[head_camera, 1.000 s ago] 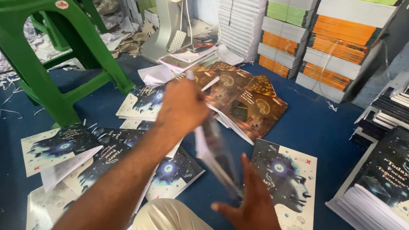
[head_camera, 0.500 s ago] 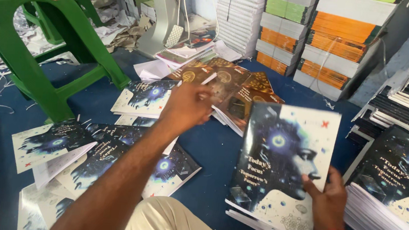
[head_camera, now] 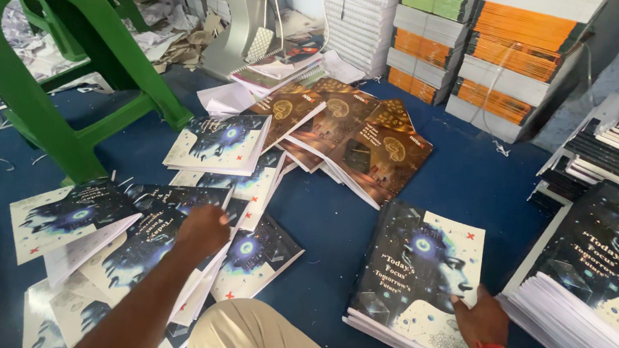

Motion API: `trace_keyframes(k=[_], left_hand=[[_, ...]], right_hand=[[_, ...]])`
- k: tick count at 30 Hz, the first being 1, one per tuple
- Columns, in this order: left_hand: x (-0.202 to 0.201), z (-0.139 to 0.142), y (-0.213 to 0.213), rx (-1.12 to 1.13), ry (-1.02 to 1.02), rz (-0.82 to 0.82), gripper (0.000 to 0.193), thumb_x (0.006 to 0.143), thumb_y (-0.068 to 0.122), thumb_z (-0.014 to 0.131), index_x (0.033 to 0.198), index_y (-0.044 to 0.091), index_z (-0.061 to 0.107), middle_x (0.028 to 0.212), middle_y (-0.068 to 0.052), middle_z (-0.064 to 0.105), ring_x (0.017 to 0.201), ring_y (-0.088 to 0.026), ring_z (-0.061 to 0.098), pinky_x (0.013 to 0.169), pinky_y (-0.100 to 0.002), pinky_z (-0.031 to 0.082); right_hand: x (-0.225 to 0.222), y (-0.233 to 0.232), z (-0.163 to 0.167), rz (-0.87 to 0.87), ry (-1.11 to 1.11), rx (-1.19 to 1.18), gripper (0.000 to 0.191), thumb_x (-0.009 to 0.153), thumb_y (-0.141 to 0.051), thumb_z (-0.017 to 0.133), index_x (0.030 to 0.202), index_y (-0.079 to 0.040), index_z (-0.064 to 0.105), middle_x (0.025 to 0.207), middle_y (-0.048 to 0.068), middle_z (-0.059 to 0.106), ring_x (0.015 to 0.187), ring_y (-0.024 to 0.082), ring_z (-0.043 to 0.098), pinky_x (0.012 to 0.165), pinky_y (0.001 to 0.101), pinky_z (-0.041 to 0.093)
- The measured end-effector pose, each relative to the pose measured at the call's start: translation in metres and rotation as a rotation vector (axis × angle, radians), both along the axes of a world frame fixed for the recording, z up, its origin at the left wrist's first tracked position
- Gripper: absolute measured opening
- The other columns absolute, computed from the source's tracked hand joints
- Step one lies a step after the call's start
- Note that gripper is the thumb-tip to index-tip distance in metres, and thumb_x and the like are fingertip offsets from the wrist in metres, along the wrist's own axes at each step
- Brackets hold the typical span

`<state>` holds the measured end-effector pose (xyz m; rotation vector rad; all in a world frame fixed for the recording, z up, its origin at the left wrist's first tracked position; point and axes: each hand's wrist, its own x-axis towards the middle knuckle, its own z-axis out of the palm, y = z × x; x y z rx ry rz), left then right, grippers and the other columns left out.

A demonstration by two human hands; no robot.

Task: The person sits on the floor and repeatedly picks up books from a pile, aligns them, and places them onto a growing stack. The person handles the books by hand, moving them from a scattered pile to a neat stack.

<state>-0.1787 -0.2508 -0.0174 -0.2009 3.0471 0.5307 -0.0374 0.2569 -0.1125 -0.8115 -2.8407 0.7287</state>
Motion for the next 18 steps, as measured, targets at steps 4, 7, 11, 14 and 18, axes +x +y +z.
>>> trace_keyframes(k=[4,7,11,14,18], left_hand=[[0.021,-0.013,-0.019,-0.038,-0.141,0.177,0.057,0.084,0.041,0.076,0.134,0.017,0.063,0.145,-0.012,0.058,0.136,-0.035,0.054,0.113,-0.05,0.046],[0.039,-0.022,-0.036,-0.166,-0.218,0.193,0.079,0.085,0.059,0.07,0.151,0.025,0.043,0.163,-0.009,0.032,0.152,-0.039,0.027,0.116,-0.064,0.031],[0.053,-0.045,-0.057,-0.054,-0.41,0.308,0.088,0.089,0.073,0.055,0.161,0.036,0.021,0.172,-0.005,0.002,0.155,-0.048,0.006,0.115,-0.078,0.016],[0.042,-0.06,-0.049,-0.127,-0.275,0.329,0.094,0.085,0.069,0.062,0.158,0.024,0.025,0.167,-0.014,0.01,0.15,-0.046,0.011,0.112,-0.076,0.018],[0.005,-0.049,0.003,-0.197,-0.211,-0.016,0.072,0.087,0.056,0.068,0.139,0.006,0.06,0.139,-0.02,0.064,0.133,-0.04,0.057,0.111,-0.053,0.047]], right_hand=[[-0.004,0.005,-0.012,0.025,-0.023,0.099,0.059,0.085,-0.043,0.075,0.127,-0.004,0.064,0.112,0.029,0.071,0.107,0.043,0.069,0.093,0.0478,0.054],[-0.004,0.008,-0.018,0.024,-0.003,0.015,0.055,0.084,-0.039,0.075,0.126,-0.006,0.065,0.112,0.027,0.072,0.108,0.042,0.069,0.095,0.0479,0.054],[-0.002,0.008,-0.014,0.045,0.035,0.012,0.057,0.083,-0.039,0.075,0.127,-0.005,0.065,0.113,0.026,0.072,0.109,0.042,0.069,0.096,0.0468,0.054],[0.001,0.003,-0.008,0.022,-0.059,0.073,0.058,0.084,-0.042,0.076,0.129,-0.007,0.065,0.116,0.027,0.07,0.111,0.042,0.068,0.098,0.0467,0.053],[0.003,0.0,-0.01,0.008,-0.105,0.092,0.057,0.086,-0.045,0.075,0.127,-0.006,0.067,0.12,0.026,0.067,0.115,0.041,0.065,0.101,0.0471,0.052]])
